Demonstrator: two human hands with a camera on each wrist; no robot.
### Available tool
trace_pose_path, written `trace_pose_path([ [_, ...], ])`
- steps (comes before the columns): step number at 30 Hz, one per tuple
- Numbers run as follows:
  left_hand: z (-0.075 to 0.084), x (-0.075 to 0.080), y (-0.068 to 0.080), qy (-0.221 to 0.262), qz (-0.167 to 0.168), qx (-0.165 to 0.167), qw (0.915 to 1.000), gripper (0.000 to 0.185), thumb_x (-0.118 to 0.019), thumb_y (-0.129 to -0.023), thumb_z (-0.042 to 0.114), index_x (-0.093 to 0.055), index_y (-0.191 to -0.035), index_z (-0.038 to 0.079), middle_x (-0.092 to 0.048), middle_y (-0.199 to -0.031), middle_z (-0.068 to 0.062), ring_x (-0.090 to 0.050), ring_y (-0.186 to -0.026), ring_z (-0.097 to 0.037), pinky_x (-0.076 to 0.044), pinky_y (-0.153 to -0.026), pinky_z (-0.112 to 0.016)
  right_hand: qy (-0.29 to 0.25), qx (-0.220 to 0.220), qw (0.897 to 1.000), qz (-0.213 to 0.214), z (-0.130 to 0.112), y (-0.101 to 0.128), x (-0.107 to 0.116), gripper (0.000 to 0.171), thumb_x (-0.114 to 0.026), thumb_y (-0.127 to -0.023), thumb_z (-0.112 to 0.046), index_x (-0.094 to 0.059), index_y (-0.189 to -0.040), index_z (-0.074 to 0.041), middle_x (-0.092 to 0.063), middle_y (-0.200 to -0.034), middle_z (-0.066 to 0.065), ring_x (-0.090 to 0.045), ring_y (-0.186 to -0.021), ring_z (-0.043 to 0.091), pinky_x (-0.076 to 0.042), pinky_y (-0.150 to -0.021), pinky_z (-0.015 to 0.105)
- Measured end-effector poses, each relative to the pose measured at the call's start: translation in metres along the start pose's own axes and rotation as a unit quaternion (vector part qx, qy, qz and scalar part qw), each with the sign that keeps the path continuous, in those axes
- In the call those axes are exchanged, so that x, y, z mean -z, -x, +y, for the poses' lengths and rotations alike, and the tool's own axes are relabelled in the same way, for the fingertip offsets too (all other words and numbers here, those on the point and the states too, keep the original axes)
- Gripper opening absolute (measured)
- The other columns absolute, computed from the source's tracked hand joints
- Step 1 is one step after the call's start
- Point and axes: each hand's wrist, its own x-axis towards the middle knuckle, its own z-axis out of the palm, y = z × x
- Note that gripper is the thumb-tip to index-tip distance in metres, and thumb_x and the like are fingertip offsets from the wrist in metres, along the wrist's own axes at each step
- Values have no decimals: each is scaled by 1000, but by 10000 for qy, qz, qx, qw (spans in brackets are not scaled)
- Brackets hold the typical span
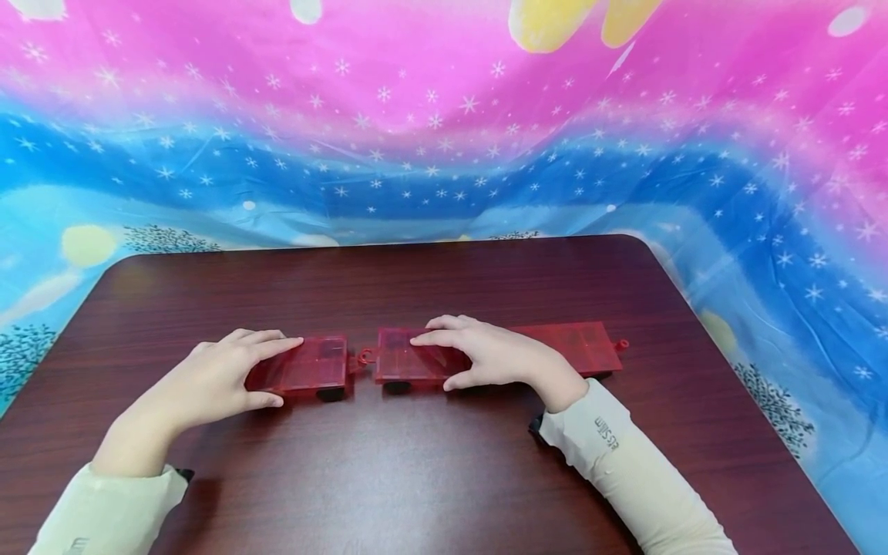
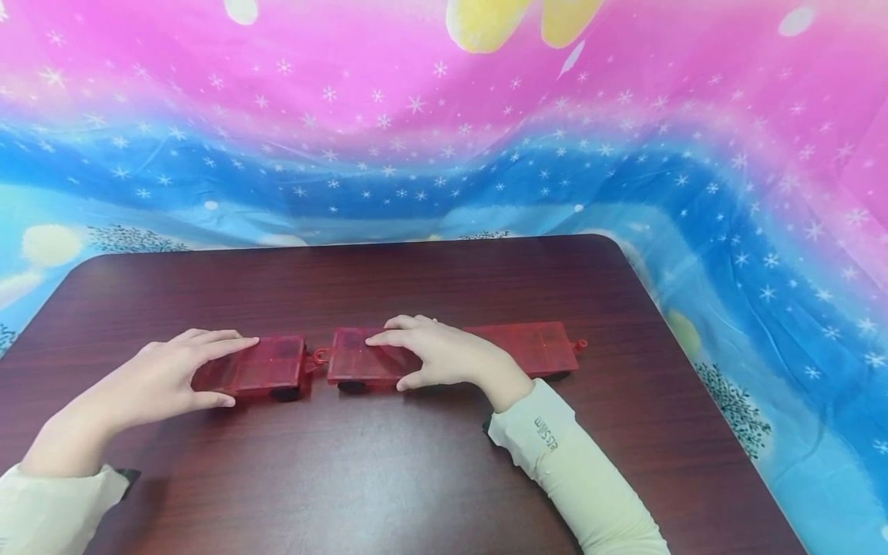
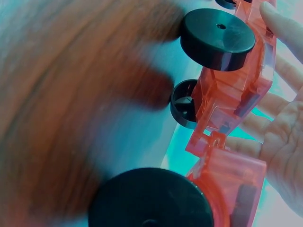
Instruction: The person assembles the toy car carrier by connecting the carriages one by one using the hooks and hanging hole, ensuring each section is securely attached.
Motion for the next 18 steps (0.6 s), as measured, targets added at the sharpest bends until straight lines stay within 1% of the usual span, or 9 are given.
trace_pose_path([
  [11,2,-3,-1,58,76,-25,10000,80,-80,-64,47,-49,-135,28,-51,-131,-11,-45,-118,-32,-43,-79,-63,71,101,9999,-61,1,0,1,68,-70,-81,-36,-37,-141,-33,-32,-145,-2,-30,-133,15,-36,-105,39],
  [18,3,-3,-2,58,138,-127,9998,78,-80,-65,46,-50,-134,26,-52,-130,-10,-46,-117,-32,-44,-78,-61,38,59,10000,-48,1,-1,0,68,-70,-81,-35,-38,-140,-35,-33,-145,-3,-31,-132,14,-36,-104,40],
])
